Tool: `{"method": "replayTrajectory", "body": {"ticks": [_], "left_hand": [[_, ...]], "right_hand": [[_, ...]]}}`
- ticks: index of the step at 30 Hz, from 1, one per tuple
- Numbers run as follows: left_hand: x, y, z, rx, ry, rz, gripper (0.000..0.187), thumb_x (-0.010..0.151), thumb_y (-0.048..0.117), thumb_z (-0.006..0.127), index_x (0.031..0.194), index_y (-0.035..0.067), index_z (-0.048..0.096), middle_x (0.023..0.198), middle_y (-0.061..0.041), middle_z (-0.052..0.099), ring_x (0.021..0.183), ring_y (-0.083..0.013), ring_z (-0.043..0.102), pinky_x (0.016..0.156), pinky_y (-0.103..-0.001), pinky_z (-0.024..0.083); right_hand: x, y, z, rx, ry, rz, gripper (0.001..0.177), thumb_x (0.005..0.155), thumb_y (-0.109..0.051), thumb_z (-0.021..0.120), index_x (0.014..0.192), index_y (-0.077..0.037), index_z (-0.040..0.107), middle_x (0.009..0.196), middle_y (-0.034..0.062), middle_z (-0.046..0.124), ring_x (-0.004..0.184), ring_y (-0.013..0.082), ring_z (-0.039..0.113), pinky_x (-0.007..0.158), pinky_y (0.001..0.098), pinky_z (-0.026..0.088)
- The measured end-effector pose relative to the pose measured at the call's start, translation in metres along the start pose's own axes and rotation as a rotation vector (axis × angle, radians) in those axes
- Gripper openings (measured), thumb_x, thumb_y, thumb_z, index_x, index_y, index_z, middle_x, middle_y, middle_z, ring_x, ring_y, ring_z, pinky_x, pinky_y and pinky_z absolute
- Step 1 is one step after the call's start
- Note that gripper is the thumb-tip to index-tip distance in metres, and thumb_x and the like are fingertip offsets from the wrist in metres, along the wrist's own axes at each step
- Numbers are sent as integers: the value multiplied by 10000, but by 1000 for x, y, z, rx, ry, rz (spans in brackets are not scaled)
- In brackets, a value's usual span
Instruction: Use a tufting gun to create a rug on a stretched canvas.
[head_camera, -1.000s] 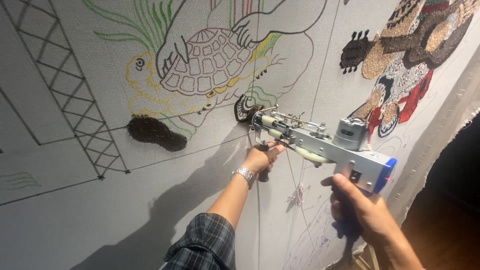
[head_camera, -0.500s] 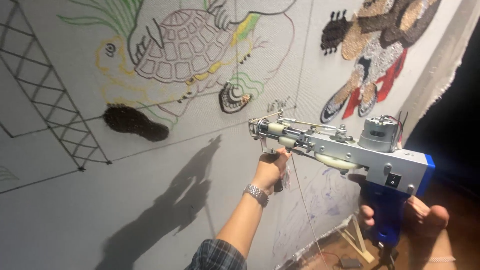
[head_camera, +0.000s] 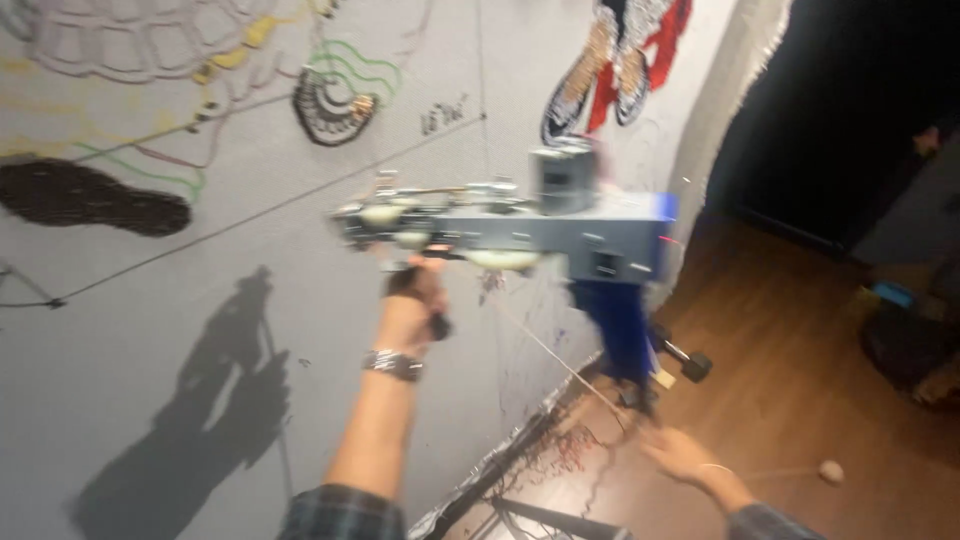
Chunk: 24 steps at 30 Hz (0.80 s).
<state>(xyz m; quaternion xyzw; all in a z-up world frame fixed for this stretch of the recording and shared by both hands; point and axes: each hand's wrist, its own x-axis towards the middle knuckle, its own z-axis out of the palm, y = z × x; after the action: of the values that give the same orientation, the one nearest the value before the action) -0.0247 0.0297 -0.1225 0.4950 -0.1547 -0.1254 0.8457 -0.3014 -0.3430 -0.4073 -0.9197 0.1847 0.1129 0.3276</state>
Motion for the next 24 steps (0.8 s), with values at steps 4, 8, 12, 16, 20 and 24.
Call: {"method": "replayTrajectory", "body": {"ticks": [4,8,12,16,20,24], "left_hand": [[-18,13,-64,-57,195,93,185,876,263,742,943,184,589,674,57,528,515,-102,489,486,-306,421],[-51,36,-79,66,229,151,203,950,210,723,880,134,549,608,28,449,480,-112,423,481,-317,396],[-71,29,-84,90,255,152,244,987,145,681,807,102,523,602,22,435,498,-107,407,503,-314,395],[-90,35,-77,29,271,134,219,969,146,664,795,111,535,601,32,433,508,-102,411,524,-311,406],[-108,45,-93,4,324,130,223,973,158,665,796,115,537,599,41,414,511,-100,397,532,-314,394],[-131,62,-132,32,405,147,215,974,142,642,788,96,543,587,33,388,505,-113,385,532,-326,382]], "right_hand": [[-66,309,21,-262,117,769,486,918,-346,664,1359,-140,658,1420,168,631,1377,349,568,1144,453,470],[-95,311,-53,-382,153,899,622,1003,-567,533,1363,-87,695,1407,180,676,1358,371,608,1130,473,496],[-32,158,-151,-285,494,580,626,1035,-482,273,1482,-127,529,1493,126,539,1385,359,491,1104,576,383],[15,-169,-225,-61,599,58,481,1041,-358,348,1295,-121,680,1332,135,663,1251,331,600,1053,461,452],[17,-397,-209,1248,-29,-393,489,1049,-435,374,1197,-59,650,1285,133,705,1249,329,636,1091,474,481],[-3,-498,-213,1723,-600,-929,440,1121,-358,400,1143,2,652,1163,163,698,1271,367,636,1151,506,490]]}}
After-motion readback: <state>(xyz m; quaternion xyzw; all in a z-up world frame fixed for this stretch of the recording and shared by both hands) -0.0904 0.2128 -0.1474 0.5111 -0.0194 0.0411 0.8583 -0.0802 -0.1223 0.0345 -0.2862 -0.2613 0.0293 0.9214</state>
